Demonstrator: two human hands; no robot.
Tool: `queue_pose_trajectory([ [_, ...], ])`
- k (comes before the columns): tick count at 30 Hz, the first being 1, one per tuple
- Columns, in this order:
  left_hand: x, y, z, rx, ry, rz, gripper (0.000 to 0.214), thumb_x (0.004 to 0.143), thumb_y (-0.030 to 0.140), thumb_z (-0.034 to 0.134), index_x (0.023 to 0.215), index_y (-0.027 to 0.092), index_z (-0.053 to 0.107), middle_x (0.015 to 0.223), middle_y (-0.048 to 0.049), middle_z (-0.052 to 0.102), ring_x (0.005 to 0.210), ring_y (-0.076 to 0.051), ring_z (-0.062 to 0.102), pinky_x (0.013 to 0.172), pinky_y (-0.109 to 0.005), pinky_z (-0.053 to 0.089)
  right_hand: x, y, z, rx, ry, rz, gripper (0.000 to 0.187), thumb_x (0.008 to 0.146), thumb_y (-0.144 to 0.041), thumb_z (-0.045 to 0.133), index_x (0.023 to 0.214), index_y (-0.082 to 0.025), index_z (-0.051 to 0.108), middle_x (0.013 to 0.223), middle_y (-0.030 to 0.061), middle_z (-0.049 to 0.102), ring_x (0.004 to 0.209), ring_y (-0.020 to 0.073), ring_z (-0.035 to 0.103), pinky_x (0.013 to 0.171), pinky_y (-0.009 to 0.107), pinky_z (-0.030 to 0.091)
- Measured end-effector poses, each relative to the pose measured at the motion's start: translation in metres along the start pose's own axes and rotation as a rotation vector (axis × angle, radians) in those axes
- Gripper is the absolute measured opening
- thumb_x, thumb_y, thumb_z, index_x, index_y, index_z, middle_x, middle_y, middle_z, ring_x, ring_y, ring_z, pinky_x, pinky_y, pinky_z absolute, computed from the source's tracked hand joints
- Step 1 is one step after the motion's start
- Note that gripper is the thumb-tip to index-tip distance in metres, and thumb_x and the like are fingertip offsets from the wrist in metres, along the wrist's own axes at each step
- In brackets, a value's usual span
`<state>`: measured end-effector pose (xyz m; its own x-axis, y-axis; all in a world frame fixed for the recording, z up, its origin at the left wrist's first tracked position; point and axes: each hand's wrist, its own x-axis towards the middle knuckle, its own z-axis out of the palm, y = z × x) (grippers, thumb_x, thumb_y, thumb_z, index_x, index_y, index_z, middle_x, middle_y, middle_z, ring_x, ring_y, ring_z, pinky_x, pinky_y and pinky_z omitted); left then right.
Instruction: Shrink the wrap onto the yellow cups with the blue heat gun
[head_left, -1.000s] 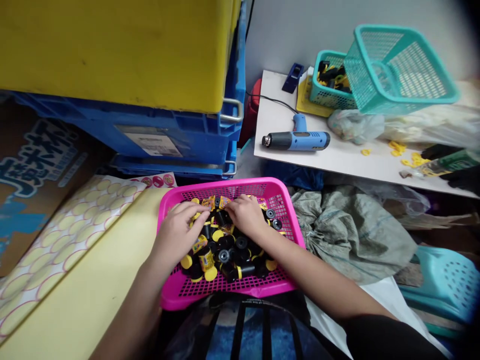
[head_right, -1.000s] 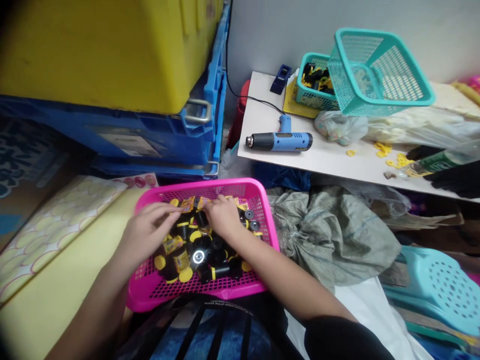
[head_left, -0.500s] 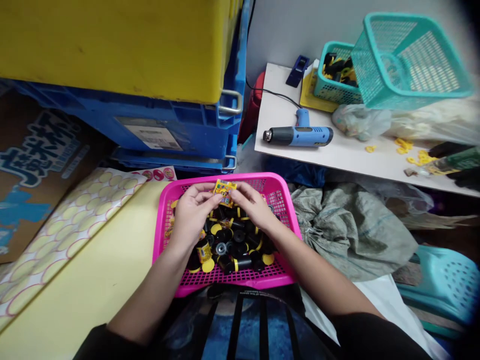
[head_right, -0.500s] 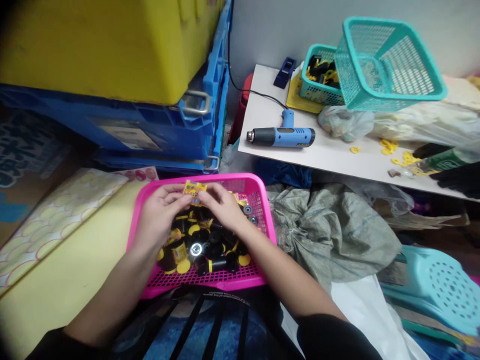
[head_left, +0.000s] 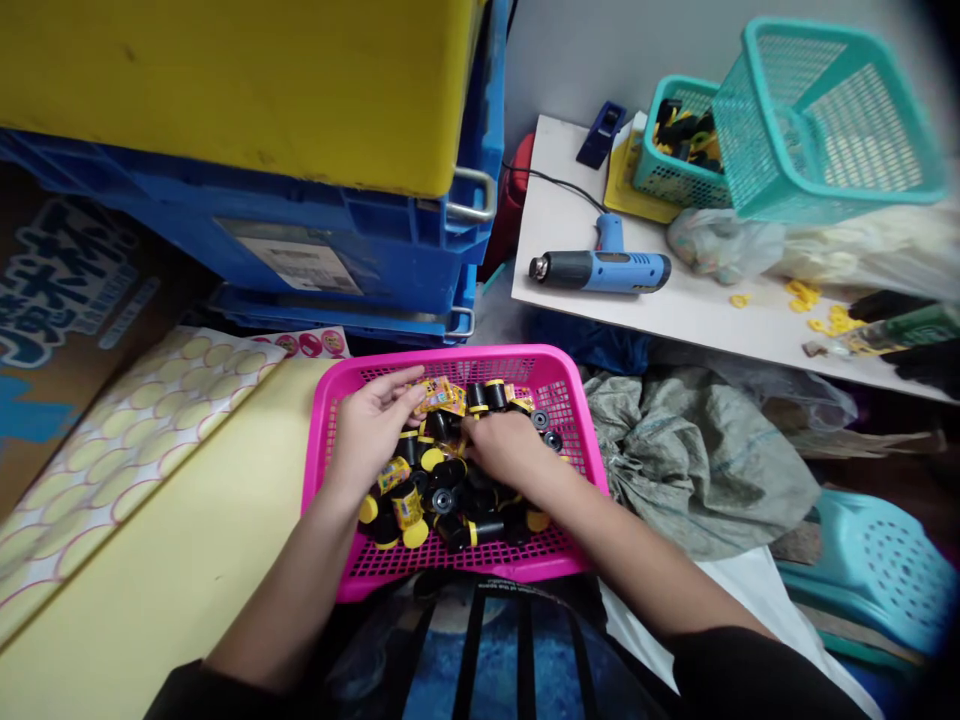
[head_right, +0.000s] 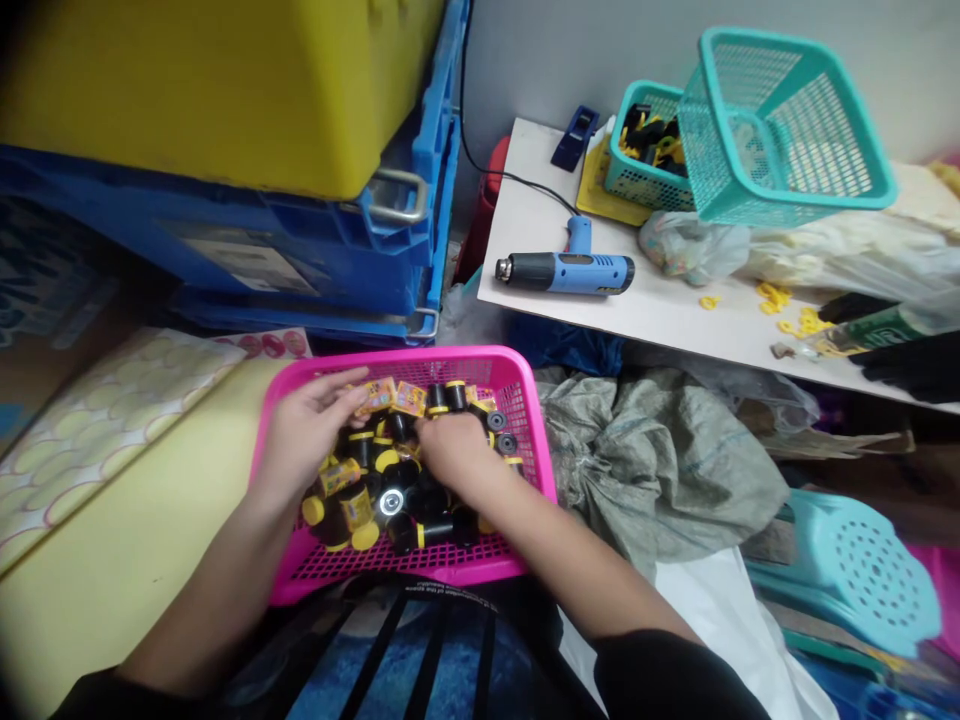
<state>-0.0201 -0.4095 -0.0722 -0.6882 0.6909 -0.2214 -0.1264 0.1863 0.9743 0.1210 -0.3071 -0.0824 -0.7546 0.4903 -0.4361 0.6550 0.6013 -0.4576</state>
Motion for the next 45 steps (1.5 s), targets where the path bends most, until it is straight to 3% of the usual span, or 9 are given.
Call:
queue_pose_trajectory([
  [5,-0.001,-0.006,0.0,-0.006,0.021,-0.046,0.029,0.07,0.037,0.08,0.09,0.018,0.077,0.077,-0.0036,0.075,0.064,-0.016,0.067,0.063,-0.029,0.057,0.0,-0.009,0.017,-0.057,-0.045,0.0,0.04,0.076,-0.003,0.047,0.112,-0.007,0.063,0.092,0.0162,0.06,0.094,0.0186,0.057,0.093,0.035,0.043],
  [10,-0.002,-0.009,-0.003,-0.122,0.028,-0.023,0.029,0.069,0.038,0.082,0.09,0.019,0.078,0.098,-0.0065,0.078,0.089,-0.021,0.072,0.085,-0.033,0.058,-0.004,0.013,-0.009,0.15,-0.009,-0.105,0.044,0.078,-0.026,0.059,0.121,-0.017,0.055,0.116,0.0073,0.056,0.098,0.0105,0.055,0.091,0.024,0.046],
  [13,-0.003,-0.01,-0.004,-0.171,-0.027,-0.032,0.029,0.069,0.039,0.082,0.09,0.019,0.078,0.107,-0.0084,0.076,0.1,-0.023,0.071,0.093,-0.037,0.056,-0.004,0.028,-0.028,0.492,0.11,-0.148,0.045,0.084,-0.041,0.053,0.118,-0.014,0.042,0.114,0.0066,0.054,0.091,0.0035,0.054,0.082,0.016,0.047],
  [16,-0.003,-0.011,-0.002,-0.133,-0.046,-0.015,0.031,0.068,0.042,0.083,0.087,0.018,0.077,0.101,-0.0096,0.078,0.097,-0.025,0.072,0.094,-0.04,0.056,-0.004,0.033,-0.036,1.045,0.196,-0.243,0.061,0.071,-0.051,0.07,0.105,-0.013,0.037,0.11,0.0064,0.053,0.086,0.0016,0.053,0.075,0.012,0.048],
  [18,-0.004,-0.012,0.0,-0.098,-0.048,-0.003,0.034,0.066,0.044,0.083,0.087,0.018,0.077,0.096,-0.0092,0.078,0.092,-0.024,0.073,0.09,-0.039,0.057,-0.004,0.031,-0.036,1.211,0.177,-0.279,0.065,0.065,-0.049,0.076,0.106,-0.014,0.039,0.108,0.005,0.053,0.083,0.0005,0.053,0.072,0.011,0.047],
  [24,-0.006,-0.014,0.004,-0.13,-0.032,0.001,0.037,0.066,0.049,0.082,0.086,0.019,0.077,0.091,-0.0077,0.078,0.081,-0.022,0.073,0.074,-0.033,0.06,-0.005,0.027,-0.034,1.113,0.107,-0.225,0.061,0.066,-0.052,0.075,0.1,-0.01,0.048,0.085,0.0024,0.055,0.07,-0.0008,0.05,0.064,0.01,0.043],
  [33,-0.011,-0.003,0.012,-0.136,-0.103,-0.019,0.038,0.064,0.049,0.083,0.086,0.018,0.076,0.09,-0.007,0.078,0.079,-0.021,0.073,0.07,-0.032,0.062,-0.006,0.025,-0.031,0.937,0.224,-0.236,0.056,0.07,-0.052,0.072,0.101,-0.009,0.057,0.096,0.0058,0.06,0.079,0.0018,0.055,0.073,0.013,0.047],
  [39,-0.013,-0.001,0.011,-0.134,-0.207,-0.004,0.044,0.056,0.037,0.089,0.094,0.019,0.075,0.094,-0.0065,0.077,0.083,-0.02,0.072,0.076,-0.032,0.061,-0.002,0.016,-0.014,1.075,0.164,-0.305,0.06,0.059,-0.047,0.082,0.099,-0.011,0.056,0.103,0.005,0.058,0.092,0.0046,0.057,0.084,0.015,0.05],
  [45,-0.015,-0.007,0.015,-0.314,-0.239,-0.05,0.038,0.055,0.029,0.091,0.089,0.021,0.076,0.092,-0.0024,0.075,0.077,-0.014,0.068,0.066,-0.023,0.058,0.001,0.013,-0.004,1.262,0.148,-0.393,0.059,0.057,-0.046,0.084,0.094,-0.011,0.054,0.11,0.0046,0.053,0.1,0.0035,0.053,0.087,0.013,0.048],
])
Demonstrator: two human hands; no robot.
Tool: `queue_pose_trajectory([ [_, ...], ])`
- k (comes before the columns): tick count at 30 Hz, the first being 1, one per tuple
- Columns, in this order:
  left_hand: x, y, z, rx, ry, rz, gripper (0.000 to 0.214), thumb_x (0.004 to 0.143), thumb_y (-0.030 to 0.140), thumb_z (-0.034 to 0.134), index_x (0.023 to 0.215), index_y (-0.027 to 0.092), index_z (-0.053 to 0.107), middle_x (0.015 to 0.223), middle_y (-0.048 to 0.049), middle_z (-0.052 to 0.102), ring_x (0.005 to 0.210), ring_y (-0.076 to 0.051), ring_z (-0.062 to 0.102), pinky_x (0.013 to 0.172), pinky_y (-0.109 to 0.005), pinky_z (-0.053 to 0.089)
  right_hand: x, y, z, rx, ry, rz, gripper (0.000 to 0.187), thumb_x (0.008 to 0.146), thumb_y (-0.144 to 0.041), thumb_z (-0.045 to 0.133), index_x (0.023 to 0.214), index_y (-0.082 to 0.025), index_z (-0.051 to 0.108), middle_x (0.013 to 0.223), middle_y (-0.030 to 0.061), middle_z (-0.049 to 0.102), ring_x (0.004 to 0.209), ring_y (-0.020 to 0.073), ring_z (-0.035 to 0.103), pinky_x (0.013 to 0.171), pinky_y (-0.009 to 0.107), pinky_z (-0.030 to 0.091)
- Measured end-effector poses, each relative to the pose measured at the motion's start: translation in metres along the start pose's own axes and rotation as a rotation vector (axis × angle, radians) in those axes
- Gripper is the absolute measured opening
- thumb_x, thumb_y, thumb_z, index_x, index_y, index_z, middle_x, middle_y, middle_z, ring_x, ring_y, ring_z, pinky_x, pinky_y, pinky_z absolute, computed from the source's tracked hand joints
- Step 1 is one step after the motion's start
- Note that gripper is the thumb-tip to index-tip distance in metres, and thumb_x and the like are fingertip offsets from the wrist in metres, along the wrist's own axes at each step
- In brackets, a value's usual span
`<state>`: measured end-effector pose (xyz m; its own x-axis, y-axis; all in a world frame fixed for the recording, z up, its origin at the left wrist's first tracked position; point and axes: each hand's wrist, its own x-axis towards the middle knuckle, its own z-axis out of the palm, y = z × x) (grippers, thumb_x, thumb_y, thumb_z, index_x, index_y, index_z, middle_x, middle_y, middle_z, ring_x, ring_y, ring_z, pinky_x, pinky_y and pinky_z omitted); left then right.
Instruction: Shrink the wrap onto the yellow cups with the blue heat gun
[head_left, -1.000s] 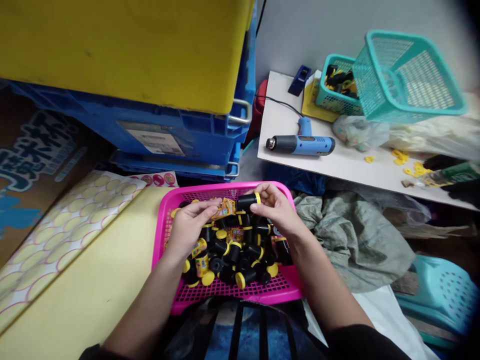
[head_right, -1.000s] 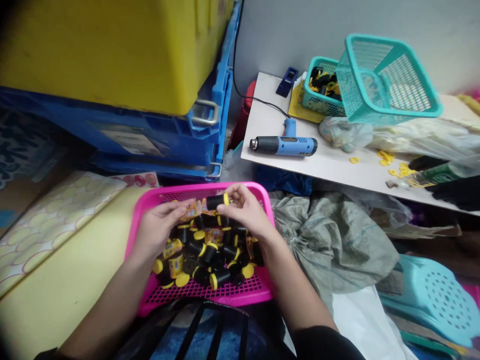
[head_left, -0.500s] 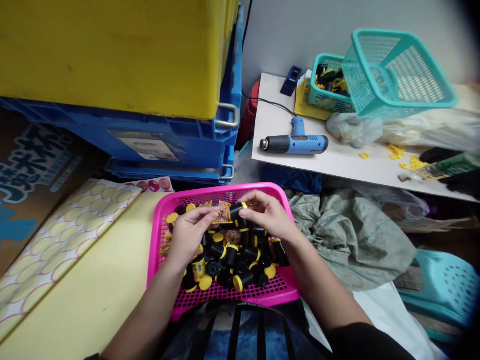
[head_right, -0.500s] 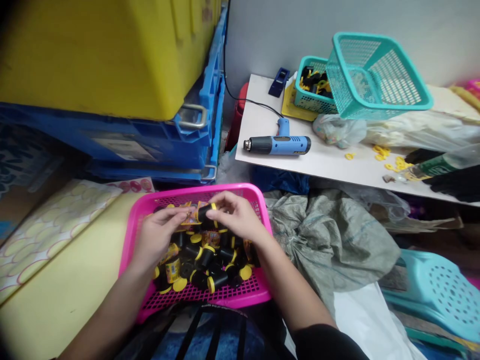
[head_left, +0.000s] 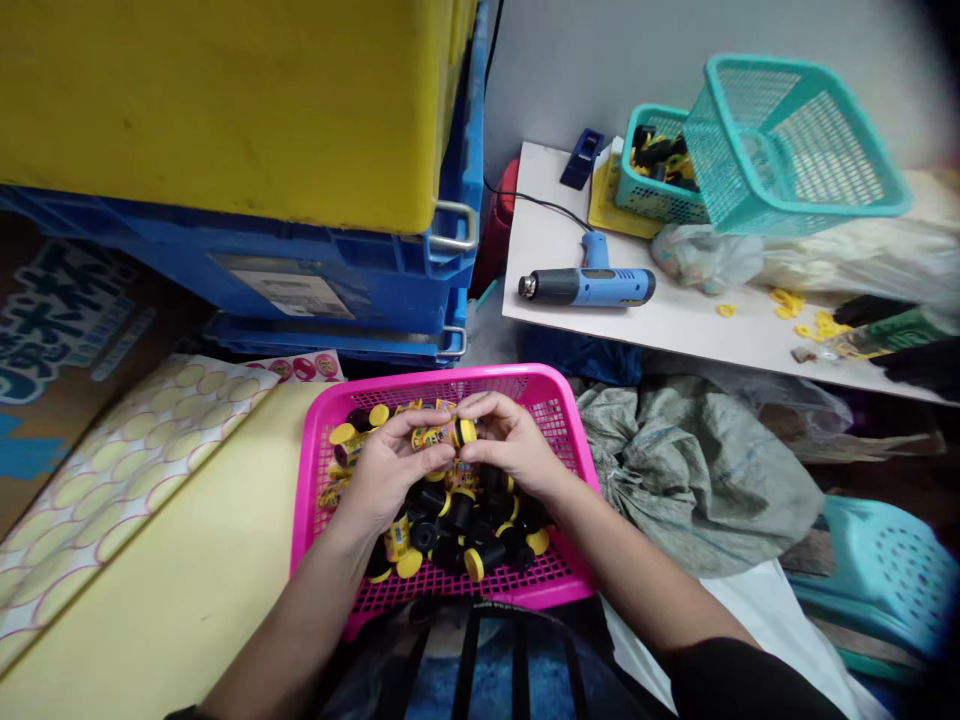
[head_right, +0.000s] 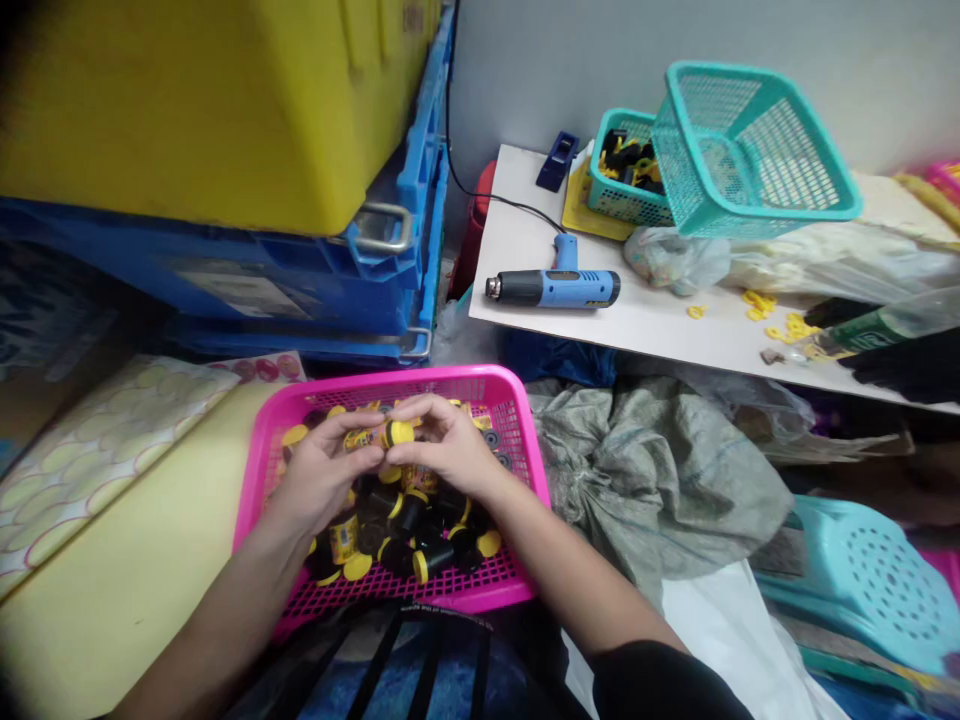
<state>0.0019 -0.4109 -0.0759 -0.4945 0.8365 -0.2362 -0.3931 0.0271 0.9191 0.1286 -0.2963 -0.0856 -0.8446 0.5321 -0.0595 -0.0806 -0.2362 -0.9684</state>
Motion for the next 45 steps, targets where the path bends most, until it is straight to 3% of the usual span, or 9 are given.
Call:
queue_pose_trajectory([
  [8,-0.003,0.003,0.009,-0.051,-0.056,0.077,0.032,0.057,0.02,0.09,0.087,0.023,0.077,0.095,-0.0017,0.076,0.09,-0.015,0.069,0.082,-0.023,0.056,-0.002,0.001,0.003,0.295,-0.186,0.196,0.068,0.078,-0.067,0.062,0.117,-0.014,0.046,0.123,0.01,0.049,0.095,0.0045,0.053,0.083,0.016,0.047],
  [19,-0.011,-0.002,0.005,0.111,-0.019,0.166,0.03,0.062,0.024,0.085,0.089,0.022,0.072,0.092,-0.0014,0.073,0.085,-0.016,0.068,0.076,-0.025,0.056,0.0,0.005,0.0,0.086,-0.199,0.128,0.066,0.077,-0.063,0.065,0.113,-0.01,0.051,0.112,0.0071,0.055,0.093,0.0017,0.054,0.082,0.011,0.045],
  [23,-0.017,0.015,-0.021,0.341,0.118,0.157,0.037,0.064,0.037,0.083,0.095,0.022,0.071,0.091,-0.0023,0.072,0.072,-0.016,0.067,0.067,-0.028,0.057,0.006,-0.011,-0.017,-0.477,-0.1,0.065,0.058,0.095,-0.062,0.034,0.123,-0.014,0.052,0.121,0.0072,0.053,0.104,0.0051,0.054,0.09,0.018,0.047],
  [26,-0.021,0.027,-0.051,0.711,0.223,0.214,0.034,0.071,0.046,0.076,0.096,0.024,0.072,0.089,-0.0026,0.073,0.079,-0.021,0.068,0.076,-0.033,0.056,0.01,-0.014,-0.03,-0.978,0.128,0.097,0.039,0.096,-0.045,0.041,0.109,-0.015,0.061,0.113,0.0051,0.057,0.105,0.0085,0.048,0.1,0.026,0.04],
  [29,-0.024,0.027,-0.073,1.184,0.123,0.322,0.03,0.078,0.052,0.066,0.088,0.025,0.076,0.098,-0.0064,0.073,0.098,-0.03,0.065,0.093,-0.046,0.05,0.01,-0.003,-0.024,-1.139,0.097,0.15,0.026,0.09,-0.036,0.054,0.098,-0.015,0.066,0.105,0.0062,0.057,0.104,0.013,0.044,0.101,0.033,0.035],
  [32,-0.024,0.018,-0.082,1.43,0.025,0.342,0.038,0.08,0.054,0.06,0.094,0.023,0.078,0.111,-0.0116,0.069,0.11,-0.037,0.059,0.098,-0.055,0.045,0.012,0.013,-0.001,-1.271,0.051,0.176,0.035,0.089,-0.039,0.056,0.115,-0.018,0.063,0.114,0.0092,0.054,0.112,0.0182,0.041,0.101,0.037,0.033],
  [35,-0.022,0.013,-0.082,1.44,0.015,0.355,0.046,0.082,0.055,0.059,0.108,0.021,0.075,0.118,-0.0132,0.066,0.113,-0.036,0.057,0.1,-0.055,0.044,0.017,0.023,0.018,-1.362,0.048,0.189,0.046,0.089,-0.043,0.055,0.127,-0.016,0.057,0.122,0.0125,0.05,0.117,0.0221,0.038,0.102,0.041,0.03],
  [40,-0.017,0.021,-0.071,1.318,0.047,0.411,0.038,0.088,0.05,0.055,0.105,0.022,0.074,0.113,-0.0093,0.069,0.11,-0.029,0.06,0.102,-0.046,0.046,0.022,0.024,0.014,-1.406,0.01,0.217,0.04,0.098,-0.034,0.032,0.112,-0.018,0.066,0.107,0.0101,0.056,0.109,0.0169,0.041,0.096,0.035,0.03],
  [45,-0.014,0.03,-0.05,1.067,0.1,0.357,0.027,0.088,0.042,0.057,0.099,0.024,0.075,0.103,-0.0035,0.074,0.098,-0.021,0.067,0.09,-0.034,0.053,0.022,0.024,-0.003,-1.37,-0.098,0.222,0.025,0.089,-0.038,0.057,0.104,-0.025,0.071,0.106,0.0054,0.06,0.105,0.0133,0.043,0.093,0.029,0.029],
])
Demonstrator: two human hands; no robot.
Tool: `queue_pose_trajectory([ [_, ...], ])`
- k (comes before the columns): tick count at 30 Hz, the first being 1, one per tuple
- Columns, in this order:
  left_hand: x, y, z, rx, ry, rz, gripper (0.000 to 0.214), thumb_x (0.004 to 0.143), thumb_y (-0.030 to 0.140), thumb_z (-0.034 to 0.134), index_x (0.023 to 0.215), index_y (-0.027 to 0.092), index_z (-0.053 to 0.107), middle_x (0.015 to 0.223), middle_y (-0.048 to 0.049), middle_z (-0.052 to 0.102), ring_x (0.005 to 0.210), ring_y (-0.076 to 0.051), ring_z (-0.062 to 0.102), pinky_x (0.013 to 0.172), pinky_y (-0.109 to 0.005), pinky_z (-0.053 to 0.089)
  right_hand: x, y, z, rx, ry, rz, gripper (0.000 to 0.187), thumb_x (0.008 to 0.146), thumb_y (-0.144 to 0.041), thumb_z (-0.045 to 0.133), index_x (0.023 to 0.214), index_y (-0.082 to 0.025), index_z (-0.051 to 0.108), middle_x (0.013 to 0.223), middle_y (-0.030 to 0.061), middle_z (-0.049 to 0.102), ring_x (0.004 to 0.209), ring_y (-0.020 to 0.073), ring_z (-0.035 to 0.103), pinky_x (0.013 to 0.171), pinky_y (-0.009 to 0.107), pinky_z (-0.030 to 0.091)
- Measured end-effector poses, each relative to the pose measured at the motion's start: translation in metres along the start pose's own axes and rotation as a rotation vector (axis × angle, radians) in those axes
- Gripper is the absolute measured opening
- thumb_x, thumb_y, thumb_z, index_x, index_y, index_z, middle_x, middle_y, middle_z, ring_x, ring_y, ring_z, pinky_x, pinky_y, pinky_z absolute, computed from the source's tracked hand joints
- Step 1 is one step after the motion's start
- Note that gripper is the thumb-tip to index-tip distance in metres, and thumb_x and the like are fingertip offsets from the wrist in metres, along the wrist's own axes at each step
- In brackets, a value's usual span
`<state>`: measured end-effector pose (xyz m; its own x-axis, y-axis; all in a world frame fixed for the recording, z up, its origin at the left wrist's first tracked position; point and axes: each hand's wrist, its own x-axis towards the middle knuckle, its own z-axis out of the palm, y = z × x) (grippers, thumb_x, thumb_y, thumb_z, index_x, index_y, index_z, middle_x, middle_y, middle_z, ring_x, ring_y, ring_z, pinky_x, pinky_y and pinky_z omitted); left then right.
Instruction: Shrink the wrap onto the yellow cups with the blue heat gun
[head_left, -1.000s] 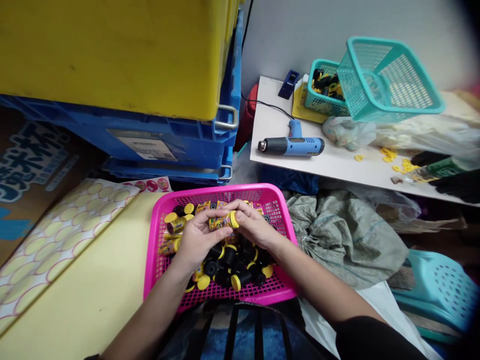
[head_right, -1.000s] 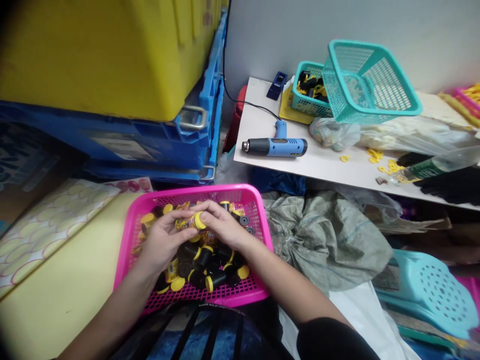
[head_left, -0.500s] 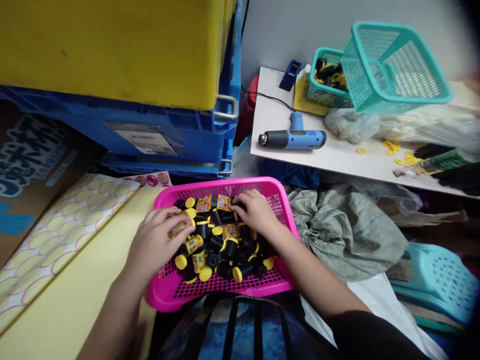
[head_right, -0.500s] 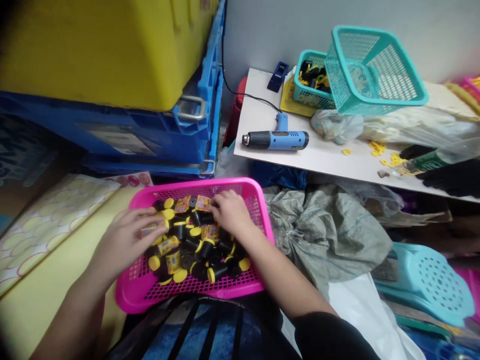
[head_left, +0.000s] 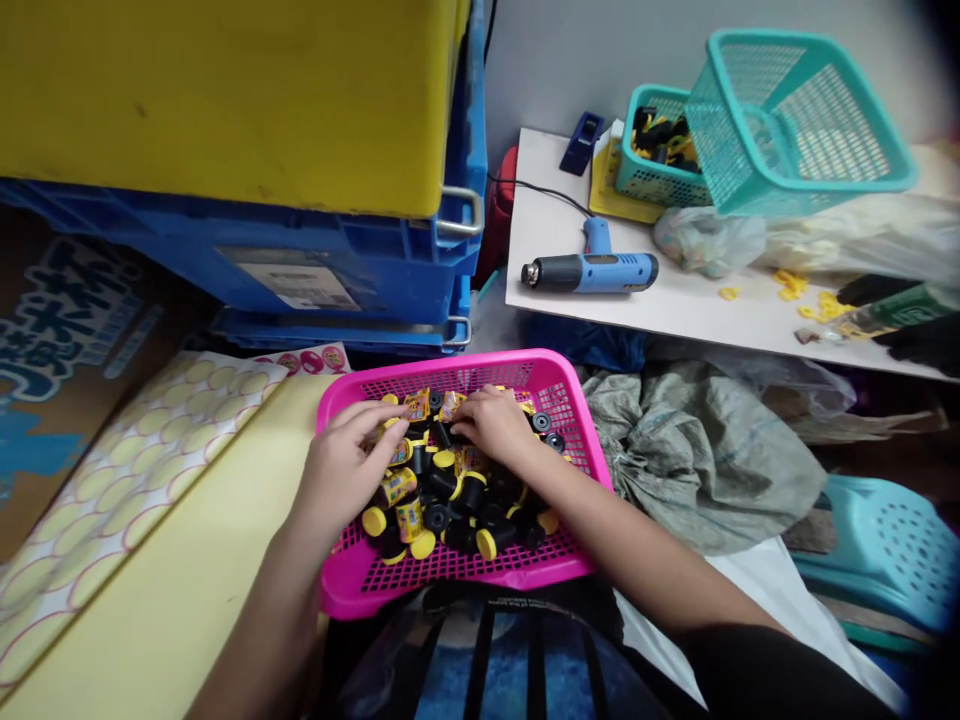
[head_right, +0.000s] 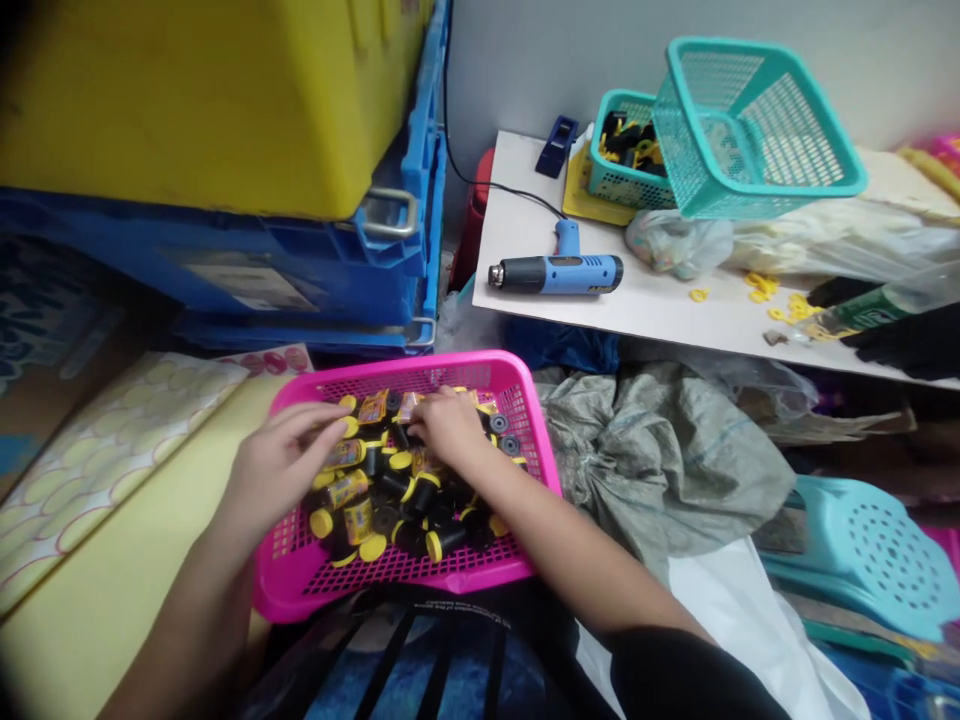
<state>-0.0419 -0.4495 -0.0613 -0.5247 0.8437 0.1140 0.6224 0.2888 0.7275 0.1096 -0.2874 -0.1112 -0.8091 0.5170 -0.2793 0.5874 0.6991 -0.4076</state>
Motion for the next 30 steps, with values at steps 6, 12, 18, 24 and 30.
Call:
queue_pose_trajectory([
  [6,0.005,0.016,0.017,-0.354,0.057,-0.262,0.028,0.08,0.047,0.067,0.09,0.022,0.074,0.087,-0.0041,0.074,0.076,-0.019,0.068,0.068,-0.03,0.055,-0.015,0.003,-0.017,0.063,0.128,-0.11,0.031,0.097,-0.042,0.042,0.114,-0.037,0.068,0.123,-0.0003,0.056,0.115,0.0124,0.041,0.103,0.034,0.025],
  [12,0.011,0.032,0.035,-0.975,-0.046,-0.447,0.051,0.064,0.034,0.083,0.109,0.017,0.064,0.082,-0.001,0.068,0.074,-0.014,0.067,0.066,-0.023,0.053,-0.032,-0.005,-0.02,0.404,0.53,-0.366,0.037,0.094,-0.046,0.042,0.101,-0.027,0.073,0.121,0.0033,0.056,0.115,0.0113,0.043,0.106,0.03,0.031],
  [18,0.015,0.044,0.043,-0.856,0.148,-0.398,0.041,0.064,0.031,0.082,0.099,0.016,0.064,0.069,0.0047,0.062,0.066,-0.009,0.062,0.067,-0.02,0.051,-0.022,-0.008,-0.019,0.845,0.168,-0.12,0.071,0.085,-0.075,0.038,0.098,-0.01,0.063,0.093,0.0053,0.061,0.084,0.0057,0.055,0.079,0.018,0.044],
  [24,0.018,0.043,0.043,-0.801,0.065,-0.41,0.044,0.061,0.036,0.084,0.097,0.015,0.071,0.07,-0.0004,0.07,0.063,-0.014,0.065,0.061,-0.024,0.054,-0.017,-0.002,-0.027,0.715,0.139,-0.065,0.076,0.091,-0.074,0.024,0.083,-0.006,0.055,0.08,0.0045,0.055,0.07,0.0011,0.043,0.066,0.013,0.035],
  [30,0.018,0.027,0.034,-0.629,0.211,-0.482,0.036,0.067,0.041,0.081,0.094,0.018,0.077,0.074,-0.003,0.075,0.061,-0.014,0.067,0.053,-0.022,0.052,-0.016,-0.001,-0.014,0.333,-0.018,-0.189,0.029,0.092,-0.035,0.05,0.093,-0.01,0.065,0.095,0.0068,0.058,0.093,0.0077,0.045,0.095,0.023,0.036],
])
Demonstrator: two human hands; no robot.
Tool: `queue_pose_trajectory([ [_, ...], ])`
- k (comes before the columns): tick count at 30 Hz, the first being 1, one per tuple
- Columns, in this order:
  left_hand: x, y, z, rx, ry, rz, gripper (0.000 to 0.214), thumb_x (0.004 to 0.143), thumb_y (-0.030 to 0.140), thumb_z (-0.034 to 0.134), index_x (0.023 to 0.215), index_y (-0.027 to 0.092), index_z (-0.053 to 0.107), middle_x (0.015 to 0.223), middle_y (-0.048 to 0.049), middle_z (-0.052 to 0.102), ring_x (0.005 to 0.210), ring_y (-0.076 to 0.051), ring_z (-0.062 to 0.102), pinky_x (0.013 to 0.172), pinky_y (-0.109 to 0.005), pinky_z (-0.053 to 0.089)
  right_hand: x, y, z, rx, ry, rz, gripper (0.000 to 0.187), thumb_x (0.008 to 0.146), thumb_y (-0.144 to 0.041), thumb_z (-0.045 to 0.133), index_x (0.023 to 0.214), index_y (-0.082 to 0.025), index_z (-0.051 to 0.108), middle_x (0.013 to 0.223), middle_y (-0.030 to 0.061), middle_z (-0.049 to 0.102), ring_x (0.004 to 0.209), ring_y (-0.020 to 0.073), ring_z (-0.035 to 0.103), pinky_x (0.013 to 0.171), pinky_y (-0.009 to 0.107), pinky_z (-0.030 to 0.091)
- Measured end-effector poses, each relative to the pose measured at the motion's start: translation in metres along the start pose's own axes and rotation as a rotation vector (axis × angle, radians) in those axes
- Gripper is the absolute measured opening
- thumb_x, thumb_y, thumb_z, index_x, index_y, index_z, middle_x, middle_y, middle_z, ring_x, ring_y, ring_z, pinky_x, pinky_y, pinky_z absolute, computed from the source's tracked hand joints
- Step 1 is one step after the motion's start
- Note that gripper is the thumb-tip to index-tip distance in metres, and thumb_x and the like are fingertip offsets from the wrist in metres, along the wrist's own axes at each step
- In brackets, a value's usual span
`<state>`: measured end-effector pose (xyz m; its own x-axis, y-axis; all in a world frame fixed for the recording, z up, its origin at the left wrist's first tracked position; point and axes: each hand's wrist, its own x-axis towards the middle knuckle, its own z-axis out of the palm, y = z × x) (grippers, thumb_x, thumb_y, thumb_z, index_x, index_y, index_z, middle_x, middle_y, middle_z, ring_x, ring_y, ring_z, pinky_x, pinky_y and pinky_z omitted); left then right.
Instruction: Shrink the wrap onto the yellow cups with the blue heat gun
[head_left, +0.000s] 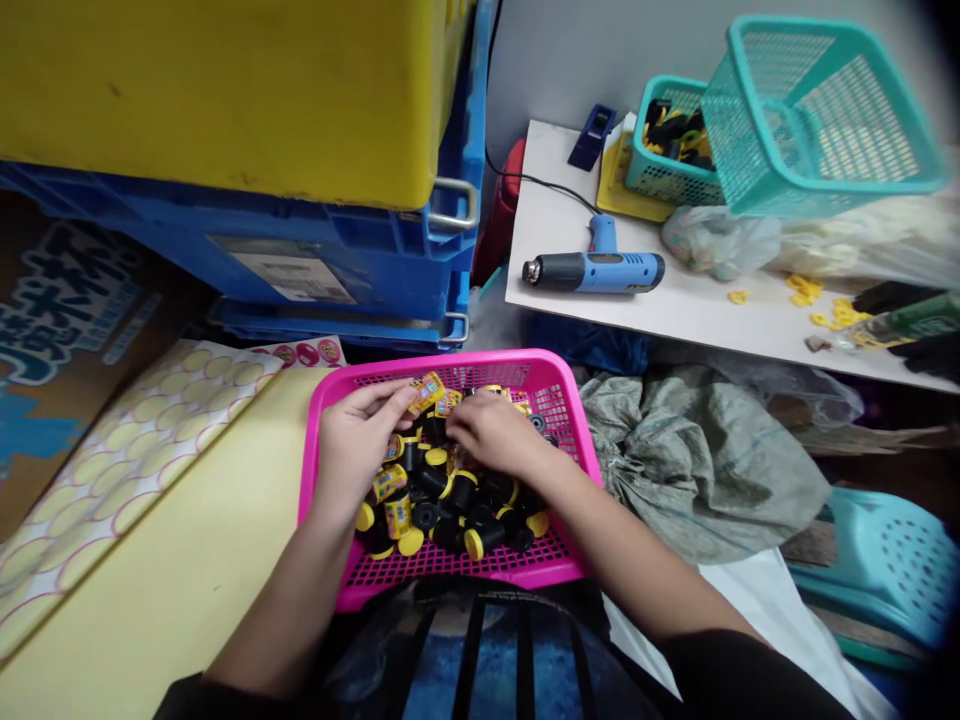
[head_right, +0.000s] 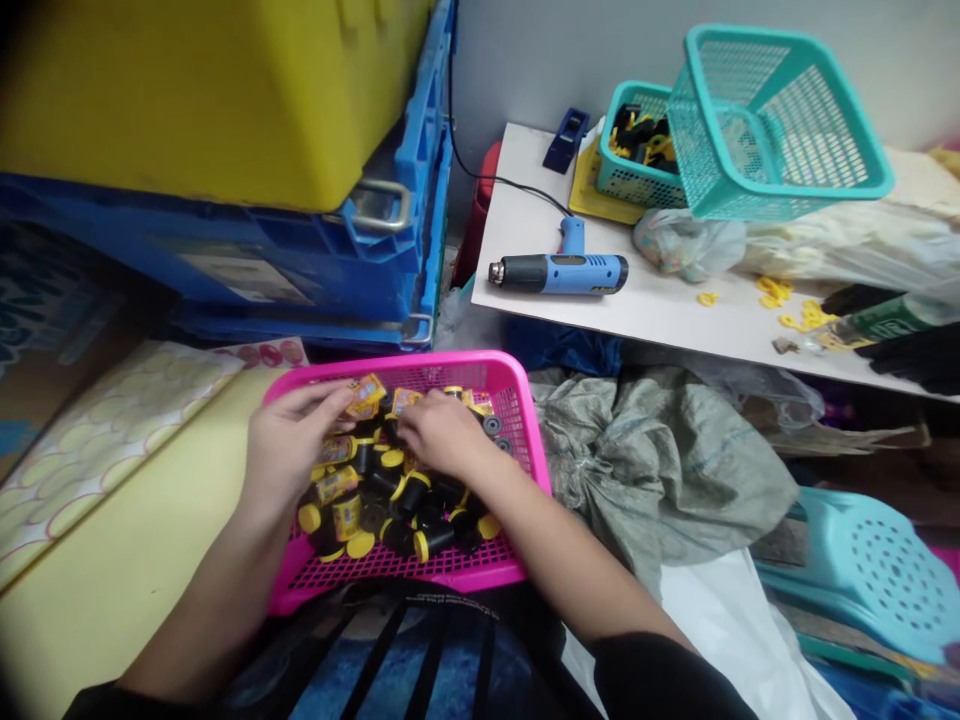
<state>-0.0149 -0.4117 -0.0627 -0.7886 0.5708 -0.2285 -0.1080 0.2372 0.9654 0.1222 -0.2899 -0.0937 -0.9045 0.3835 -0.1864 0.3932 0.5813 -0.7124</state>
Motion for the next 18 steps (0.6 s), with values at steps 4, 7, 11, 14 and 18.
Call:
queue_pose_trajectory([
  [4,0.003,-0.007,-0.004,0.007,0.008,0.029,0.033,0.068,0.041,0.079,0.093,0.019,0.078,0.082,-0.0042,0.077,0.069,-0.017,0.07,0.055,-0.023,0.054,0.002,-0.005,0.023,-0.174,-0.218,-0.101,0.029,0.085,-0.02,0.056,0.113,-0.023,0.067,0.118,0.0075,0.053,0.116,0.0172,0.042,0.106,0.035,0.035],
  [7,0.006,-0.011,-0.004,-0.085,-0.055,0.034,0.032,0.066,0.038,0.08,0.091,0.018,0.078,0.068,-0.0019,0.073,0.056,-0.013,0.065,0.052,-0.022,0.053,0.004,-0.008,0.031,-0.244,-0.241,-0.089,0.034,0.092,-0.02,0.043,0.117,-0.024,0.065,0.122,0.0106,0.05,0.123,0.0221,0.039,0.107,0.041,0.034],
  [11,0.009,-0.013,-0.005,-0.2,-0.168,-0.022,0.034,0.065,0.036,0.081,0.092,0.016,0.075,0.048,0.0032,0.062,0.039,-0.009,0.053,0.04,-0.018,0.043,0.005,-0.007,0.029,-0.224,-0.247,-0.115,0.025,0.088,-0.018,0.048,0.104,-0.019,0.067,0.113,0.0102,0.054,0.12,0.0232,0.041,0.105,0.043,0.037],
  [14,0.008,-0.011,-0.008,-0.196,-0.154,-0.008,0.035,0.067,0.038,0.08,0.092,0.015,0.074,0.049,0.0025,0.062,0.039,-0.009,0.053,0.039,-0.018,0.042,0.002,-0.003,0.02,-0.126,-0.224,-0.147,0.024,0.073,-0.016,0.064,0.097,-0.014,0.065,0.105,0.0085,0.056,0.11,0.0188,0.046,0.104,0.038,0.038],
  [18,0.005,-0.012,-0.012,-0.114,-0.095,0.055,0.037,0.069,0.045,0.079,0.091,0.015,0.076,0.063,-0.003,0.072,0.052,-0.014,0.064,0.05,-0.023,0.052,-0.006,0.005,-0.003,0.135,-0.079,-0.078,0.033,0.075,-0.03,0.066,0.102,-0.012,0.059,0.094,0.0049,0.057,0.082,0.0052,0.049,0.083,0.021,0.044],
])
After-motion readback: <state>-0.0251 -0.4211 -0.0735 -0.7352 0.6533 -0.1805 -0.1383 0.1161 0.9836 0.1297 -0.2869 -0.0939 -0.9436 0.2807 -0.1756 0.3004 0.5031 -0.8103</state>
